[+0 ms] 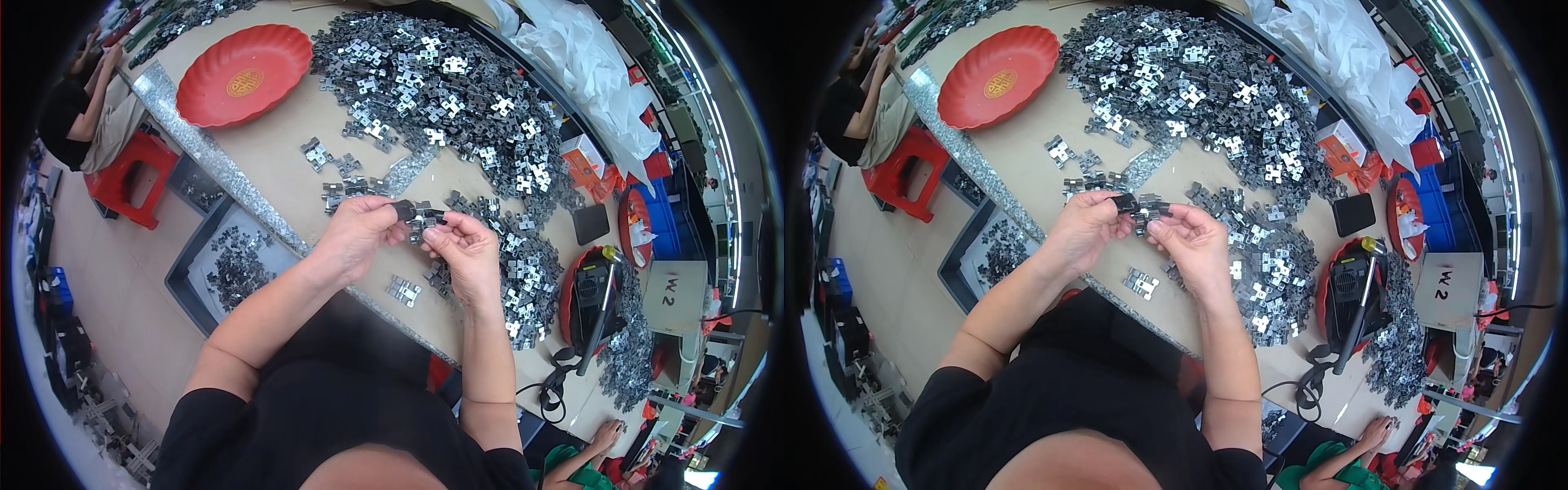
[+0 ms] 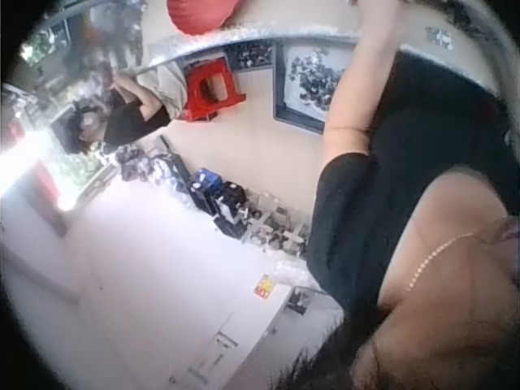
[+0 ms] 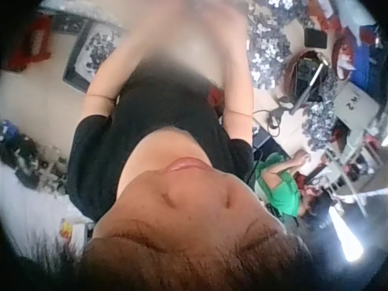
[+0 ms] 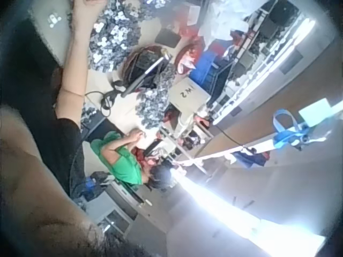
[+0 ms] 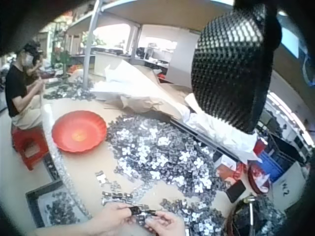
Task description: The person assembles small metal components by hand, securing them with a mallet.
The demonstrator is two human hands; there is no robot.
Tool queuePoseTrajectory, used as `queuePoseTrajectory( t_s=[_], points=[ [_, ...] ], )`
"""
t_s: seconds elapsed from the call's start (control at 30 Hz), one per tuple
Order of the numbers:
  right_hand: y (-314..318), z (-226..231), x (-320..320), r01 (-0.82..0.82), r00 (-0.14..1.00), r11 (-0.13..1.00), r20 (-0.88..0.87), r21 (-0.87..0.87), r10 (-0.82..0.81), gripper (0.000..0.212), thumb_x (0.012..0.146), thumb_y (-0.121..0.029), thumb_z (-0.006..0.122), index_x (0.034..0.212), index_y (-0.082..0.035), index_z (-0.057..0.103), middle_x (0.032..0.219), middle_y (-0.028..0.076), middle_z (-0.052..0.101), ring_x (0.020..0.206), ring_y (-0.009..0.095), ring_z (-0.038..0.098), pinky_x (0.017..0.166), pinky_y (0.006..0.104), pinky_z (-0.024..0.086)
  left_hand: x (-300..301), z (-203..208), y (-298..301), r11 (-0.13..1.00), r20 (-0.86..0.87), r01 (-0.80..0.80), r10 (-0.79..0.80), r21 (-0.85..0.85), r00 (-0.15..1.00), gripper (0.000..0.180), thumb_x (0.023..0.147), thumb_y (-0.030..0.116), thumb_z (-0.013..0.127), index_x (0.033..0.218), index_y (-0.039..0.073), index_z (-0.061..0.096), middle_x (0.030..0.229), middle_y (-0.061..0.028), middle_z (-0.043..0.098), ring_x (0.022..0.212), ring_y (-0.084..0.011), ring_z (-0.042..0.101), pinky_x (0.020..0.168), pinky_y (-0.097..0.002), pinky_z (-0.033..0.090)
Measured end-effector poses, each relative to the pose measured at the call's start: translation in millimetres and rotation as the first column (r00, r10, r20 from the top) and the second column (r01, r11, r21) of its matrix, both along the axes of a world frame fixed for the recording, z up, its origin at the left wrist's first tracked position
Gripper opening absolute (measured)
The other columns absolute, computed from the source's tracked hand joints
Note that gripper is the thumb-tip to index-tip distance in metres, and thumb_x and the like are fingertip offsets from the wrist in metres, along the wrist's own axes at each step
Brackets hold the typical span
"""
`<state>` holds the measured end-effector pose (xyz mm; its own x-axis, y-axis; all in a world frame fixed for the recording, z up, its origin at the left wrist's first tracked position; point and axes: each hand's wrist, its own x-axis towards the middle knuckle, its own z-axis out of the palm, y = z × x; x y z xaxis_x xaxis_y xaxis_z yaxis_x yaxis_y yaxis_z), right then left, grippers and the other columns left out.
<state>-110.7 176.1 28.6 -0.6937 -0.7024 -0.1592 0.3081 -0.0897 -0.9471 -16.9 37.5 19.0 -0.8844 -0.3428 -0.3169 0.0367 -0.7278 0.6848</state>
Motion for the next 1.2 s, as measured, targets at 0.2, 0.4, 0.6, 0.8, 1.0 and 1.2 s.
queuePoseTrajectory(
  t_s=[0.2,0.4,0.6,0.8,1.0,1.2],
  points=[
    [-1.7,-1.1,-0.5,-0.012,1.0,1.0,-0.012,0.028,0.012,0.026,0.073,0.003,0.067,0.097,0.001,0.057,0.08,0.008,0.062,0.062,0.014,0.061,0.053,0.0211,0.049,-0.6,-2.9,2.1,1.0,0.028,-0.012,0.012,0.001,1.0,0.014,0.079,0.004,0.049,0.079,-0.002,0.061,0.071,-0.0058,0.06,0.062,-0.0096,0.052,0.059,-0.0226,0.041],
    [-3.0,2.2,1.1,-0.021,0.999,1.0,0.025,-0.018,0.021,0.023,0.074,0.004,0.065,0.095,0.002,0.056,0.078,0.008,0.062,0.062,0.013,0.061,0.055,0.0213,0.049,-0.7,1.5,0.3,0.998,-0.051,-0.027,0.03,0.057,0.998,0.013,0.079,0.005,0.051,0.079,-0.001,0.061,0.07,-0.0051,0.059,0.062,-0.0105,0.053,0.058,-0.0227,0.041],
    [-2.4,-1.1,-0.7,-0.055,0.998,0.998,0.013,0.014,0.055,0.026,0.077,0.002,0.063,0.101,0.006,0.052,0.082,0.012,0.062,0.064,0.013,0.06,0.056,0.0209,0.049,0.8,-3.3,-1.0,0.999,-0.037,-0.036,0.037,0.031,0.999,0.013,0.079,0.005,0.051,0.08,-0.002,0.062,0.071,-0.0056,0.06,0.063,-0.0106,0.054,0.058,-0.0227,0.042],
    [-5.2,1.0,6.8,-0.006,0.995,0.992,-0.096,0.127,0.018,0.035,0.078,0.0,0.062,0.108,0.01,0.047,0.083,0.013,0.061,0.066,0.014,0.061,0.057,0.0216,0.049,0.3,-4.4,-1.8,0.998,-0.013,-0.059,0.059,-0.004,0.998,0.014,0.078,0.004,0.051,0.082,-0.002,0.063,0.07,-0.0057,0.061,0.063,-0.0097,0.054,0.057,-0.0217,0.041],
    [-5.4,3.0,4.2,-0.007,1.0,0.998,-0.005,0.069,0.008,0.038,0.079,0.0,0.062,0.11,0.012,0.045,0.084,0.014,0.061,0.067,0.014,0.061,0.058,0.0219,0.049,1.1,-5.3,-1.7,0.997,-0.023,-0.063,0.062,-0.054,0.998,0.014,0.078,0.003,0.051,0.082,-0.002,0.063,0.07,-0.0058,0.061,0.062,-0.0096,0.054,0.057,-0.0223,0.042],
    [-4.8,-1.8,3.0,-0.005,0.999,0.992,-0.047,0.126,0.011,0.036,0.078,0.0,0.064,0.108,0.011,0.047,0.084,0.014,0.061,0.065,0.014,0.061,0.057,0.0215,0.05,3.6,-5.7,-0.6,0.999,-0.001,-0.044,0.044,-0.025,0.999,0.011,0.079,0.001,0.051,0.081,-0.002,0.061,0.071,-0.0068,0.06,0.063,-0.012,0.054,0.06,-0.0241,0.042]
  ],
)
